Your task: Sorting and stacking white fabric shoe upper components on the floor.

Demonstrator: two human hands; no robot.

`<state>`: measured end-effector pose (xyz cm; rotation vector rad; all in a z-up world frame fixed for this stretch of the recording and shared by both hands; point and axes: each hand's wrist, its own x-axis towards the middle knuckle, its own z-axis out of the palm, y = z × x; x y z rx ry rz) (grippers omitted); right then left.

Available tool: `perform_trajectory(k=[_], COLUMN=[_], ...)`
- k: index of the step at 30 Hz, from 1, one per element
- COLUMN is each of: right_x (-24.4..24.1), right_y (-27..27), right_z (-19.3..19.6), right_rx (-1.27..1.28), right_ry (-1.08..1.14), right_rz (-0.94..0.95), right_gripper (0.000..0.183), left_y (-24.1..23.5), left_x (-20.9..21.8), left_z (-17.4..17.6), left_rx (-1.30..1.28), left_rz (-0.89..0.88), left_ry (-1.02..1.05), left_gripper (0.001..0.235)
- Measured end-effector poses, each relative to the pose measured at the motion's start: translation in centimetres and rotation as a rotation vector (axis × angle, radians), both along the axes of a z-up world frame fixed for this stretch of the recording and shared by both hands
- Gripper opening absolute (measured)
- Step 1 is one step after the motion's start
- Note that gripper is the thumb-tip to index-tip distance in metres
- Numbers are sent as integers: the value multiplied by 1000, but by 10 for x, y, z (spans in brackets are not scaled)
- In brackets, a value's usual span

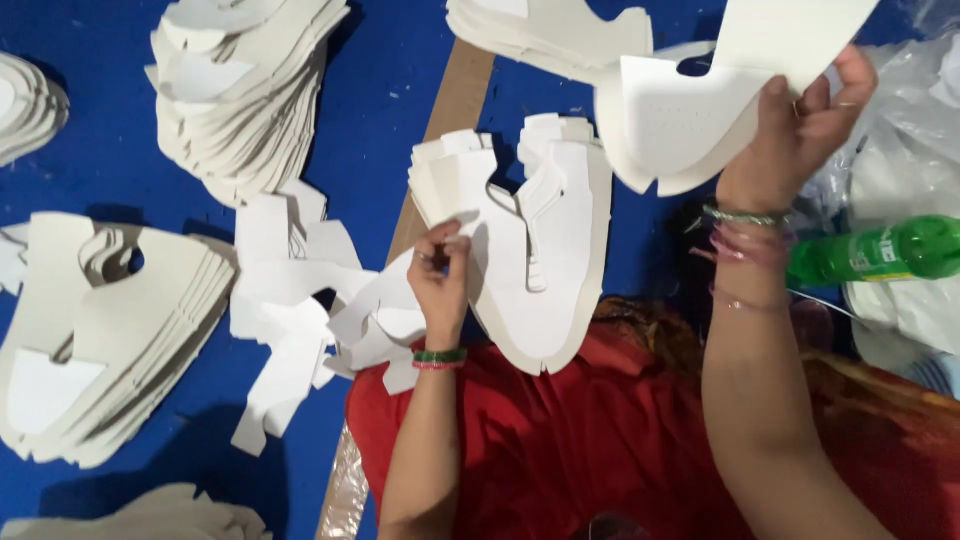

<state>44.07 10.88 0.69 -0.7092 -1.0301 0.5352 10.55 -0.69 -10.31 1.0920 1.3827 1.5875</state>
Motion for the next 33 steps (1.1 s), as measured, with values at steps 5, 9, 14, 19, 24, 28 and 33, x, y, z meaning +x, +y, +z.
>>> perform_trajectory(k=[5,9,14,19,24,28,33], right_x=[-57,-89,-74,-63,-109,-91,-81], right_y=[-76,-126,-138,-144,-141,-138,-149], right_z=[-21,-118,-155,-152,-134,-143,-108], right_rx=[-175,-569,-653,-683,-660,-700,-491], right_ry=[111,12,-431,-335,-415,-741,-545], right_rz=[250,205,19,23,178,-75,13], right_gripper=[59,58,61,72,75,65,42], left_y=[-6,-7,-11,-4,-6,4,-25], left_x=[-4,-4,-25,-111,-94,-93,-91], left_z=[10,-16,21,-38,-43,-56,27], left_rx=[-6,31,-122,-287,-582,-614,-334], left_rz=[-156,-279,-52,271,168,144,289], left_ry=[-167,-294,206,801,1240,1264,970], left_gripper=[46,63,67,53,51,25,14])
